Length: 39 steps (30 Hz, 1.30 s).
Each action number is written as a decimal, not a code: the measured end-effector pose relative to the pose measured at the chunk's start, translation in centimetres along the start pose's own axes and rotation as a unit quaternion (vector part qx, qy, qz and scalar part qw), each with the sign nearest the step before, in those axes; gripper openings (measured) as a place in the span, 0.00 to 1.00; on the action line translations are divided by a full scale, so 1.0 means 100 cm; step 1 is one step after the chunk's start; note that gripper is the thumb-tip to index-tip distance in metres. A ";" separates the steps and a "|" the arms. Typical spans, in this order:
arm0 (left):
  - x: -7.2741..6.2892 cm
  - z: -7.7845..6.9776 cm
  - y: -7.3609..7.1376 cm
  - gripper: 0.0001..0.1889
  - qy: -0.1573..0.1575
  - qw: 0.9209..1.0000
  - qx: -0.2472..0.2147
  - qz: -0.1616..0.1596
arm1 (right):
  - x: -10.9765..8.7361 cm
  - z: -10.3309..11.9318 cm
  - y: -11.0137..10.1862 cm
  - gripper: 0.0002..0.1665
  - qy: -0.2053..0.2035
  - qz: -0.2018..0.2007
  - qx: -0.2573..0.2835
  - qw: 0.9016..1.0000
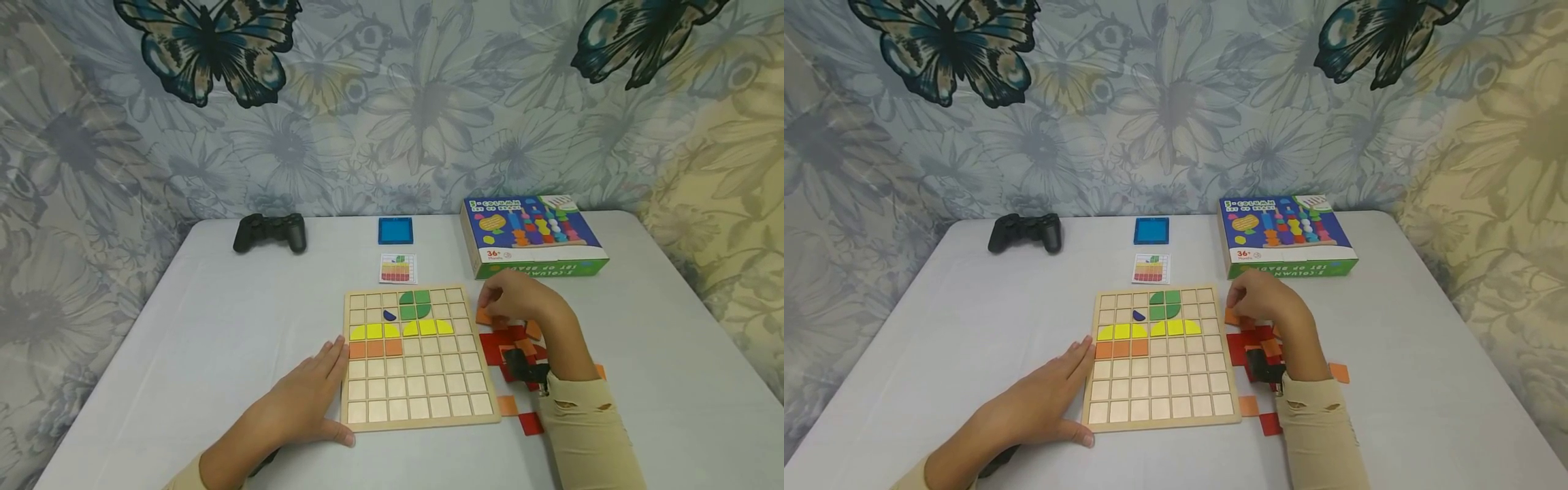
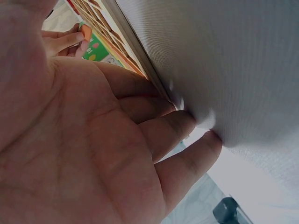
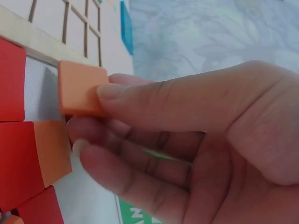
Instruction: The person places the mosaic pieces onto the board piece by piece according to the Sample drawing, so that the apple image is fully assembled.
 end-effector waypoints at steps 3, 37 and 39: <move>0.000 0.000 0.000 0.69 -0.001 1.000 0.000 0.001 | 0.001 0.004 0.000 0.04 -0.016 -0.004 0.002 1.000; 0.000 0.000 0.000 0.69 0.002 1.000 0.001 -0.001 | 0.015 0.086 0.094 0.12 -0.143 -0.020 -0.094 0.985; 0.000 0.000 0.000 0.69 0.000 1.000 0.002 -0.002 | 0.015 0.086 0.096 0.13 -0.145 -0.028 -0.097 0.984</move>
Point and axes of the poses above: each hand's wrist, its own x-axis towards the middle knuckle, its own y-axis out of the palm, z = x × y, the point moved 6 cm from there along x, towards the middle knuckle, and after that the axes turned 6 degrees about x, right-handed, at the moved point
